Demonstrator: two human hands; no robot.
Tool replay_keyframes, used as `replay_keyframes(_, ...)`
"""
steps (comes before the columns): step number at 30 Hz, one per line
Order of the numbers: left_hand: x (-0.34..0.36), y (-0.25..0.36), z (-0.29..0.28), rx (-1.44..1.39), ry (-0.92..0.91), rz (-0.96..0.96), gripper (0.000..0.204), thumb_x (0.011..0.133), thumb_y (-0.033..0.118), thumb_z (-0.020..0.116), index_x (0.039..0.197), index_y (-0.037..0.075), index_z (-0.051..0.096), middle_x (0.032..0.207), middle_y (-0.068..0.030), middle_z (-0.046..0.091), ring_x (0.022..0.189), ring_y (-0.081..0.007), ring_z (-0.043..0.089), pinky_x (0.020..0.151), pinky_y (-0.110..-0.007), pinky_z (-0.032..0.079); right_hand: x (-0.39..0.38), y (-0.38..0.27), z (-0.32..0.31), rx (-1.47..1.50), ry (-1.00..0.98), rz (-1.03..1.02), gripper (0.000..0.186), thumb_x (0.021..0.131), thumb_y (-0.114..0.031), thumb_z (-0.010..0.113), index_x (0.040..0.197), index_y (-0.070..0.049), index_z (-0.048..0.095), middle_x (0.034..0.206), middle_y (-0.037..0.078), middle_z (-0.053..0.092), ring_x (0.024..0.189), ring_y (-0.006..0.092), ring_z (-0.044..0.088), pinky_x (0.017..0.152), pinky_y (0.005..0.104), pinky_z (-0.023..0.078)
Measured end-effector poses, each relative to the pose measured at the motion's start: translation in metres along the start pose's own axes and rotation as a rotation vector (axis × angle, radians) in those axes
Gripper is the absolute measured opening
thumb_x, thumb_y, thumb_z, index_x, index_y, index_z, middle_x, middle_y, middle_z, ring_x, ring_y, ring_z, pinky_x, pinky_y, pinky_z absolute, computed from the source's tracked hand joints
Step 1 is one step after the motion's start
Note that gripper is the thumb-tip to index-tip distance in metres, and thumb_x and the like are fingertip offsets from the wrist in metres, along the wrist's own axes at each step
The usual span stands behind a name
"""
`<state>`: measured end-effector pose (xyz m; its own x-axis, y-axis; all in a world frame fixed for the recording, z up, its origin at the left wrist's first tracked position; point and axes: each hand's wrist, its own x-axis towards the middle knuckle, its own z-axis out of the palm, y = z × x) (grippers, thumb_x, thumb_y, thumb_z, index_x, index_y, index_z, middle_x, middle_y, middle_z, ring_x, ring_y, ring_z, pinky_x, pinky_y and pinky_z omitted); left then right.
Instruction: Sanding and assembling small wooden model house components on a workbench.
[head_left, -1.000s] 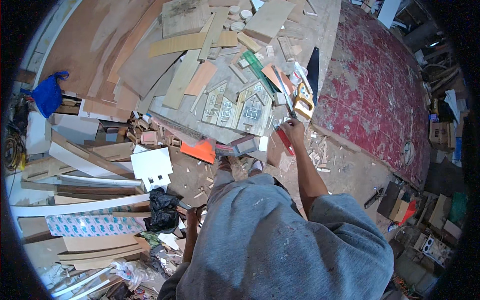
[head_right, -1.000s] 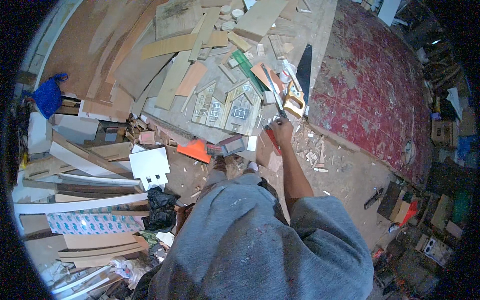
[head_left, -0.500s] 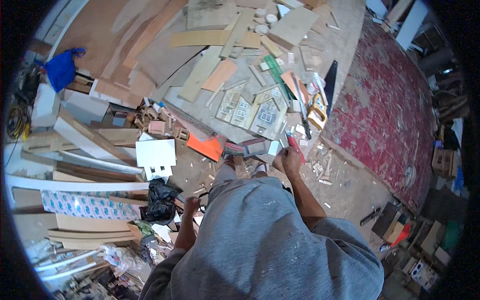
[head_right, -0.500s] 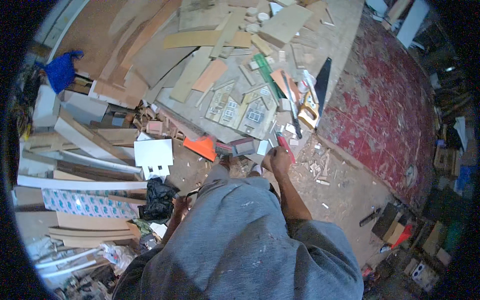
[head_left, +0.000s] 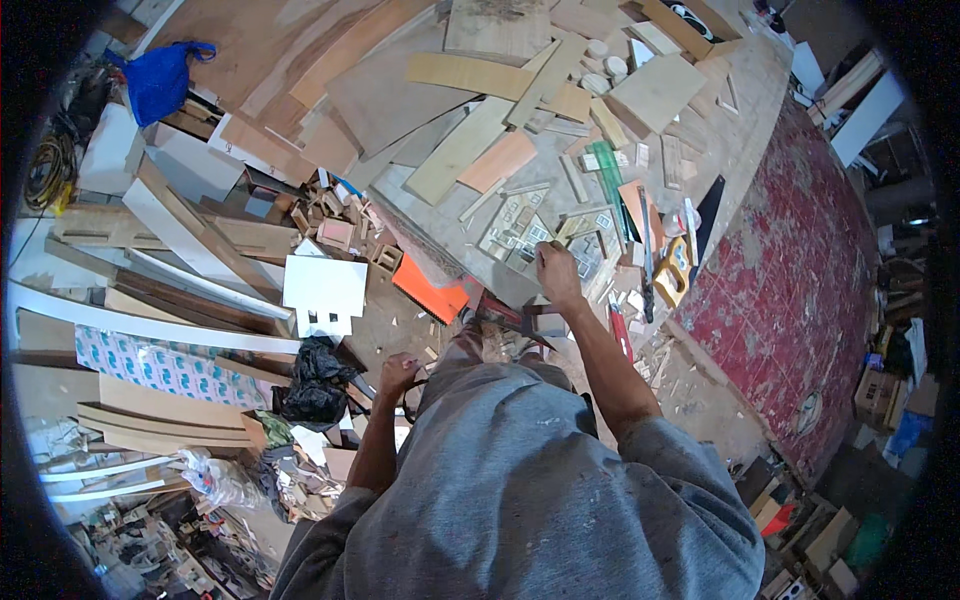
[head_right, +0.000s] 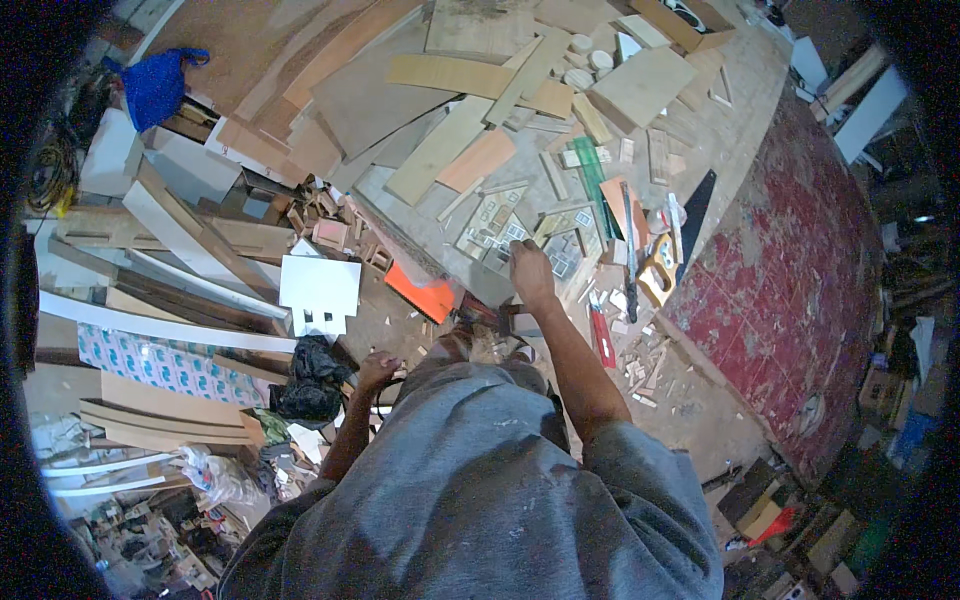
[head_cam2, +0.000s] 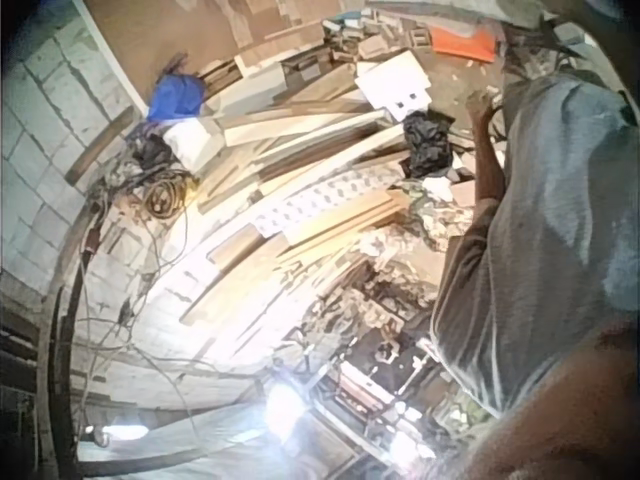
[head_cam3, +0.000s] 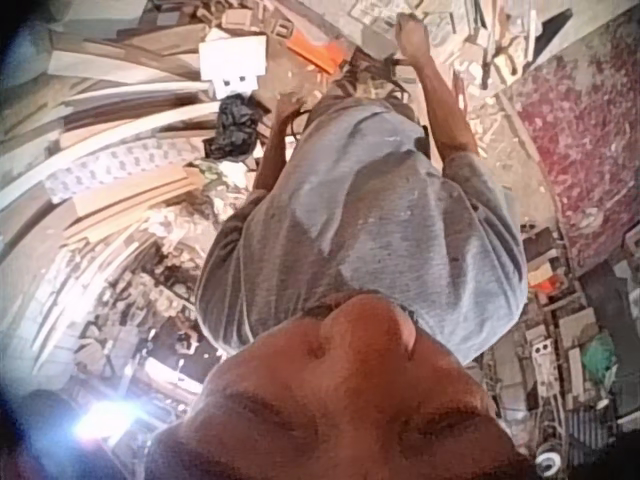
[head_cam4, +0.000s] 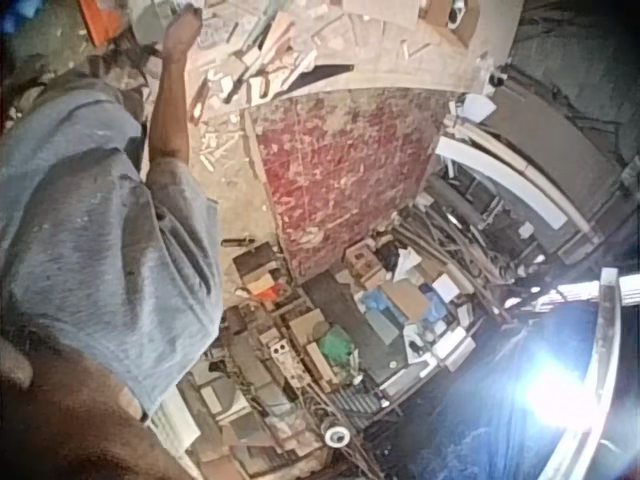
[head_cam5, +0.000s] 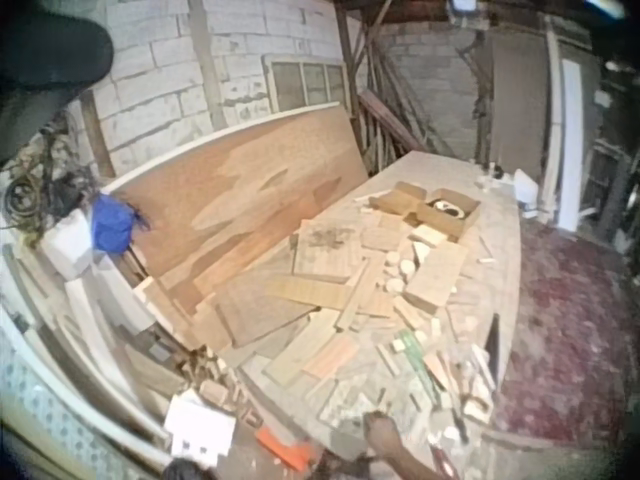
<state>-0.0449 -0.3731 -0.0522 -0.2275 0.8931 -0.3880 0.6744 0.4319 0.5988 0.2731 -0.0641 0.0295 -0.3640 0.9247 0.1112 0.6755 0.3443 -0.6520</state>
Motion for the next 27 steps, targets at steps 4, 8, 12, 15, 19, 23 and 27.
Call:
replay_keyframes(4,-0.023,-0.017,-0.001,0.046,-0.084,-0.158,0.029,0.082,0.024,0.07,0.101,0.002,0.072,0.087,-0.0168,0.07,0.077,-0.0284,0.068,0.07,-0.038,0.052,0.013,0.004,0.026,-0.04,0.011,0.008,0.008,0.086,-0.007,0.061,0.089,0.0,0.065,0.085,0.023,0.064,0.077,0.0423,0.064,0.069,0.0491,0.052)
replay_keyframes(8,-0.061,-0.044,-0.004,-0.408,0.015,-0.472,0.027,0.081,0.022,0.076,0.098,0.001,0.073,0.084,-0.0151,0.071,0.077,-0.0231,0.068,0.066,-0.037,0.052,0.022,0.001,0.043,-0.143,-0.036,0.082,0.009,0.086,-0.008,0.061,0.089,-0.001,0.066,0.086,0.022,0.065,0.079,0.0408,0.065,0.071,0.0475,0.054)
replay_keyframes(12,-0.072,-0.021,-0.017,-0.08,0.018,-0.378,0.024,0.082,0.021,0.075,0.097,0.002,0.073,0.082,-0.0155,0.071,0.076,-0.0244,0.069,0.067,-0.035,0.053,0.022,0.008,0.048,-0.13,-0.035,0.099,0.009,0.086,-0.008,0.061,0.089,-0.001,0.066,0.086,0.022,0.064,0.08,0.0406,0.065,0.071,0.0476,0.054)
replay_keyframes(15,-0.07,-0.025,-0.019,-0.149,0.005,-0.427,0.024,0.082,0.021,0.074,0.097,0.003,0.074,0.083,-0.0163,0.072,0.077,-0.0255,0.07,0.068,-0.035,0.053,0.024,0.009,0.051,-0.128,-0.036,0.054,0.009,0.087,-0.007,0.059,0.089,-0.001,0.066,0.086,0.022,0.064,0.081,0.0408,0.065,0.071,0.0485,0.054)
replay_keyframes(19,-0.061,-0.032,-0.019,-0.294,0.073,-0.333,0.027,0.082,0.024,0.073,0.098,0.002,0.073,0.085,-0.0167,0.072,0.08,-0.0256,0.07,0.069,-0.035,0.053,0.028,0.006,0.051,-0.122,-0.055,0.059,0.01,0.087,-0.007,0.058,0.088,-0.001,0.065,0.086,0.022,0.064,0.081,0.0412,0.065,0.071,0.0494,0.053)
replay_keyframes(23,-0.048,-0.005,-0.033,-0.237,-0.006,-0.439,0.033,0.081,0.026,0.073,0.101,0.0,0.072,0.085,-0.0161,0.071,0.08,-0.0247,0.069,0.07,-0.035,0.053,0.027,0.01,0.05,-0.135,-0.057,0.072,0.01,0.088,-0.008,0.058,0.087,-0.001,0.065,0.087,0.023,0.064,0.08,0.0416,0.064,0.071,0.0495,0.053)
replay_keyframes(27,-0.051,-0.005,-0.037,-0.295,-0.013,-0.494,0.033,0.082,0.024,0.074,0.102,-0.001,0.071,0.082,-0.0147,0.071,0.075,-0.0222,0.068,0.068,-0.035,0.053,0.029,0.011,0.054,-0.135,-0.068,0.094,0.01,0.088,-0.008,0.058,0.087,-0.001,0.065,0.087,0.023,0.064,0.08,0.0419,0.064,0.071,0.0496,0.052)
